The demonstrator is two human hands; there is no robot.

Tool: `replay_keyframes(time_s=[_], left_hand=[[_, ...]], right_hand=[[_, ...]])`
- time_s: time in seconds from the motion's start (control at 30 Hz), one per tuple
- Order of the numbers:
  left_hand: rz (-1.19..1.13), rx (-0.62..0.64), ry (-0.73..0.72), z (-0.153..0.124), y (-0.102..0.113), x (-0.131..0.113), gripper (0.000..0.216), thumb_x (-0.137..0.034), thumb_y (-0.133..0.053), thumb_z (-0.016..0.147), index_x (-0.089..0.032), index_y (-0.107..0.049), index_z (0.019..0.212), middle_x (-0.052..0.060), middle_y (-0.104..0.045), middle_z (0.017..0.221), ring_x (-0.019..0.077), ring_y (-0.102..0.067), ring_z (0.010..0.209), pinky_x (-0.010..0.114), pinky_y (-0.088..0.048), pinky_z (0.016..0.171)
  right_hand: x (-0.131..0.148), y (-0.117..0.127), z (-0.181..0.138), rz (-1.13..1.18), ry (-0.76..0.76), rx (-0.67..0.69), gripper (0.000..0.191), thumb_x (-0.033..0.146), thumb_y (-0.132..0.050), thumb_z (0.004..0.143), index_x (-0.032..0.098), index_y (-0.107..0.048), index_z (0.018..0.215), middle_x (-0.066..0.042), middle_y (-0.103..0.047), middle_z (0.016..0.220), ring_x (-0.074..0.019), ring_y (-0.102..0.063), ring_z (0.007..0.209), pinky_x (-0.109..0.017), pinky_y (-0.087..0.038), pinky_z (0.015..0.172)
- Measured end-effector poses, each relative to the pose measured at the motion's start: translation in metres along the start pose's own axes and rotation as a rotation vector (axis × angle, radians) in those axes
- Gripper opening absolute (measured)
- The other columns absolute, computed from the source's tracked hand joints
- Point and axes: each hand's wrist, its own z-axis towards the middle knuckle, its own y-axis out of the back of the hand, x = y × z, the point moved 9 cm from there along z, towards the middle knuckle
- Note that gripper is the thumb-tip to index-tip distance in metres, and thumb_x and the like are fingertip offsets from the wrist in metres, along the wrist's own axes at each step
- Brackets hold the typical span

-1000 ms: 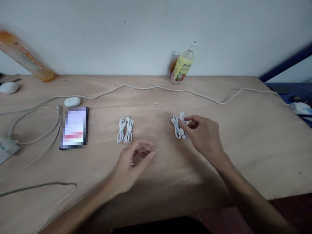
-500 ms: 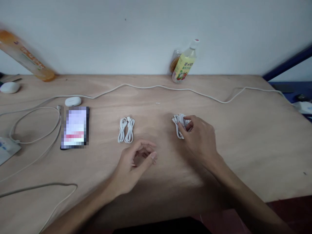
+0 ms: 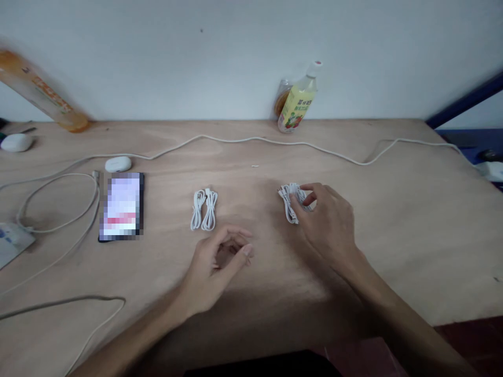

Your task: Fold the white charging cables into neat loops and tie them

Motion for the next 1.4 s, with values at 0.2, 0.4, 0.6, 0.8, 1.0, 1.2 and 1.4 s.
replay_keyframes(time_s=[0.2, 0.4, 0.6, 0.8, 1.0, 1.2, 1.4], left_hand=[[0.047, -0.017, -0.038, -0.002, 0.003, -0.001, 0.012, -0.028, -0.069, 0.104, -0.02, -0.07, 0.113, 0.002, -0.075, 0.089, 0.0143, -0.069, 0.074, 0.029, -0.058, 0.069], [0.139, -0.049, -0.048, -0.001, 0.005, -0.006, 0.015, -0.031, -0.067, 0.104, -0.02, -0.071, 0.113, 0.002, -0.074, 0.083, 0.0137, -0.061, 0.065, 0.026, -0.05, 0.057], [0.397, -0.326, -0.186, -0.005, 0.031, -0.027, 0.011, -0.029, -0.064, 0.103, -0.023, -0.07, 0.095, -0.005, -0.056, 0.066, 0.0122, -0.047, 0.054, 0.026, -0.035, 0.049], [1.011, -0.63, -0.278, -0.003, 0.061, -0.046, 0.015, -0.036, -0.069, 0.097, -0.022, -0.075, 0.098, 0.008, -0.066, 0.097, 0.027, -0.061, 0.089, 0.042, -0.051, 0.082], [1.223, -0.563, -0.209, 0.01, 0.064, -0.036, 0.034, -0.049, -0.065, 0.1, -0.017, -0.073, 0.105, 0.019, -0.064, 0.11, 0.0378, -0.06, 0.102, 0.056, -0.051, 0.095], [1.24, -0.606, -0.115, 0.013, 0.08, -0.028, 0.032, -0.046, -0.054, 0.104, -0.018, -0.066, 0.111, 0.016, -0.071, 0.103, 0.0373, -0.066, 0.099, 0.051, -0.054, 0.09], [1.182, -0.571, -0.015, 0.017, 0.089, -0.022, 0.028, -0.048, -0.059, 0.1, -0.025, -0.06, 0.085, 0.014, -0.071, 0.093, 0.036, -0.068, 0.093, 0.05, -0.054, 0.086]], right_hand=[[0.002, -0.001, -0.001, -0.015, 0.015, 0.013, 0.024, 0.039, -0.066, 0.097, 0.019, -0.077, 0.105, -0.012, -0.076, 0.089, -0.0326, -0.072, 0.084, -0.04, -0.045, 0.072], [-0.001, -0.006, 0.0, 0.015, -0.004, 0.042, 0.021, 0.037, -0.065, 0.098, 0.02, -0.077, 0.103, -0.011, -0.076, 0.088, -0.0323, -0.072, 0.082, -0.039, -0.045, 0.07], [-0.002, -0.005, -0.001, 0.035, -0.013, 0.029, 0.024, 0.041, -0.064, 0.099, 0.021, -0.077, 0.103, -0.012, -0.076, 0.091, -0.0329, -0.072, 0.084, -0.04, -0.045, 0.071], [0.001, 0.01, -0.002, 0.029, -0.053, -0.049, 0.035, 0.049, -0.064, 0.099, 0.02, -0.074, 0.117, -0.013, -0.077, 0.1, -0.0331, -0.072, 0.089, -0.041, -0.046, 0.074], [0.042, 0.017, -0.017, 0.155, 0.085, -0.083, 0.028, 0.043, -0.06, 0.1, 0.022, -0.074, 0.113, -0.007, -0.078, 0.092, -0.0225, -0.065, 0.069, -0.036, -0.047, 0.07], [0.085, -0.014, -0.038, 0.238, 0.292, 0.082, 0.025, 0.032, -0.057, 0.103, 0.019, -0.072, 0.117, -0.006, -0.078, 0.085, -0.0217, -0.071, 0.07, -0.032, -0.049, 0.068], [0.091, -0.036, -0.052, 0.238, 0.39, 0.164, 0.024, 0.024, -0.054, 0.103, 0.019, -0.075, 0.113, -0.007, -0.08, 0.083, -0.0234, -0.075, 0.074, -0.032, -0.054, 0.072]])
